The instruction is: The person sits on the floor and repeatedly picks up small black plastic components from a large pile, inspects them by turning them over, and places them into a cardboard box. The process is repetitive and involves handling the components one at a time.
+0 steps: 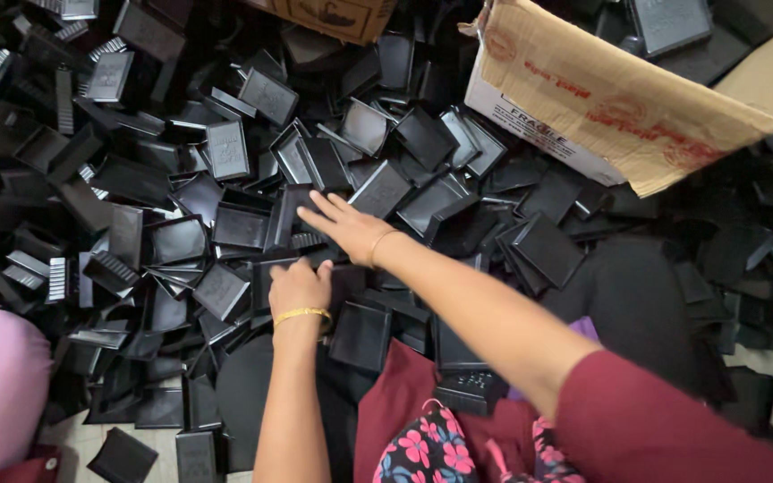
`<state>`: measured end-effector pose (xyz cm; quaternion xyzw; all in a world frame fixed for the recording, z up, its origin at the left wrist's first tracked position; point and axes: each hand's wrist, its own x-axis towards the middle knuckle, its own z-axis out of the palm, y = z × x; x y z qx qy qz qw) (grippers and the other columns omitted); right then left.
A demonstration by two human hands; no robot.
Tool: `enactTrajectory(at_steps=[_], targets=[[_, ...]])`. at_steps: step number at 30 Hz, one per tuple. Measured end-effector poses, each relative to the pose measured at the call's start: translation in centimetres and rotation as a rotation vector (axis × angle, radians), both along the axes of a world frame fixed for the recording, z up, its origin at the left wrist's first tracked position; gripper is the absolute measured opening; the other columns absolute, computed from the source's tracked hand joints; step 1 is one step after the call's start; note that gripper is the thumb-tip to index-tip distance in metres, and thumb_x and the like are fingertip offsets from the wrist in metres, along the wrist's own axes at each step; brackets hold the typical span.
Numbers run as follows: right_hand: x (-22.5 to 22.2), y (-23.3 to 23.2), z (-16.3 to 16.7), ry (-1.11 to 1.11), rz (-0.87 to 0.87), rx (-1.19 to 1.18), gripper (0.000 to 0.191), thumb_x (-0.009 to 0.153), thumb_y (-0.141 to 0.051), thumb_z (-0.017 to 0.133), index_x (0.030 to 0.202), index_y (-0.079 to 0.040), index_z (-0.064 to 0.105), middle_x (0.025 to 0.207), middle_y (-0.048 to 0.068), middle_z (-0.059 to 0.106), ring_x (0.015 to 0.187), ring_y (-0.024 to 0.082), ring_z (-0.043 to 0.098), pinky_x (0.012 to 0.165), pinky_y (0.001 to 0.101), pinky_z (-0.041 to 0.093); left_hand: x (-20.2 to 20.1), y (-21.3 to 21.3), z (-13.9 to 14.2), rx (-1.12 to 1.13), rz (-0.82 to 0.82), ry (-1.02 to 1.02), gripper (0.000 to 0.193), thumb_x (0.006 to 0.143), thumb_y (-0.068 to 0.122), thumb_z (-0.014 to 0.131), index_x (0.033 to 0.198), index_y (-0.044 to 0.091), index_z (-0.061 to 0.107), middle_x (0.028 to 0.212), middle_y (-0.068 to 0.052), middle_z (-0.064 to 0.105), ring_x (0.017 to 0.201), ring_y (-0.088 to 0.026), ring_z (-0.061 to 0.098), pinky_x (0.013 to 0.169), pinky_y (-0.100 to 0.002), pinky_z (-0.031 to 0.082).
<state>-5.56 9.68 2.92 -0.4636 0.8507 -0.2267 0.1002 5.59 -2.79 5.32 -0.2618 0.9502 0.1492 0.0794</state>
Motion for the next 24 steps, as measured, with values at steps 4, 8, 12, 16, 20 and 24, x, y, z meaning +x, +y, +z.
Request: enactTrajectory(at_steps=[4, 8, 12, 16, 20, 24], targets=[[-0.1, 1.1, -0.5, -0.057, 0.036, 0.22, 0.098, 0.069, 0.001, 0.079, 0.151, -0.029, 0.035, 0.164, 0.01, 0.027, 0.142, 0.037, 0.037, 0.107, 0.0425, 0.044, -0.6, -0.6, -0.7, 0.062, 0.074, -0.214, 0.055, 0.104, 0.052, 0.051, 0.113, 0.004, 0.075, 0.123, -0.024, 0.071, 0.113, -0.044, 0.068, 0.098, -0.052, 0.054], [-1.0, 5.1, 1.5, -0.186, -0.052, 0.086, 0.079, 0.072, -0.013, 0.082, 0.143, -0.019, 0.047, 0.15, 0.007, 0.053, 0.122, 0.037, 0.054, 0.111, 0.0421, 0.045, -0.6, -1.2, -0.9, 0.018, -0.069, -0.18, 0.064, 0.094, 0.063, 0.055, 0.116, 0.004, 0.071, 0.123, -0.022, 0.066, 0.115, -0.044, 0.062, 0.094, -0.055, 0.051], [-2.1, 8.7, 2.8, -0.261, -0.433, -0.371, 0.069, 0.081, -0.05, 0.075, 0.132, -0.006, 0.058, 0.126, 0.014, 0.067, 0.116, 0.03, 0.061, 0.103, 0.0405, 0.046, 0.0, -2.7, -0.6, 0.119, -0.285, -0.131, 0.075, 0.087, 0.065, 0.073, 0.124, 0.001, 0.064, 0.117, -0.026, 0.066, 0.11, -0.045, 0.064, 0.092, -0.051, 0.053], [-1.6, 10.2, 2.6, -1.074, -0.863, -0.645, 0.07, 0.095, -0.066, 0.049, 0.127, -0.007, 0.067, 0.119, 0.006, 0.073, 0.108, 0.018, 0.068, 0.1, 0.0393, 0.05, -0.6, -2.9, 0.3, 0.319, -0.321, -0.188, 0.063, 0.069, 0.034, 0.087, 0.125, 0.011, 0.068, 0.115, -0.015, 0.073, 0.113, -0.035, 0.07, 0.097, -0.045, 0.054], [0.6, 10.8, 2.5, -1.541, -0.75, -0.742, 0.065, 0.094, -0.063, 0.052, 0.126, -0.007, 0.066, 0.118, 0.008, 0.073, 0.105, 0.019, 0.07, 0.098, 0.0405, 0.055, -1.9, -0.9, 1.3, 0.932, -0.425, 0.221, 0.041, 0.086, 0.017, 0.083, 0.123, 0.005, 0.068, 0.108, -0.013, 0.072, 0.103, -0.026, 0.067, 0.093, -0.037, 0.054], [1.7, 11.5, 4.2, -1.609, -0.472, -0.814, 0.058, 0.091, -0.049, 0.061, 0.126, -0.003, 0.066, 0.119, 0.008, 0.075, 0.108, 0.019, 0.071, 0.1, 0.038, 0.056, -1.7, 1.5, 1.8, 1.455, -0.264, 0.536, 0.057, 0.096, 0.0, 0.073, 0.15, 0.012, 0.062, 0.111, -0.003, 0.053, 0.101, -0.012, 0.056, 0.095, -0.028, 0.048]])
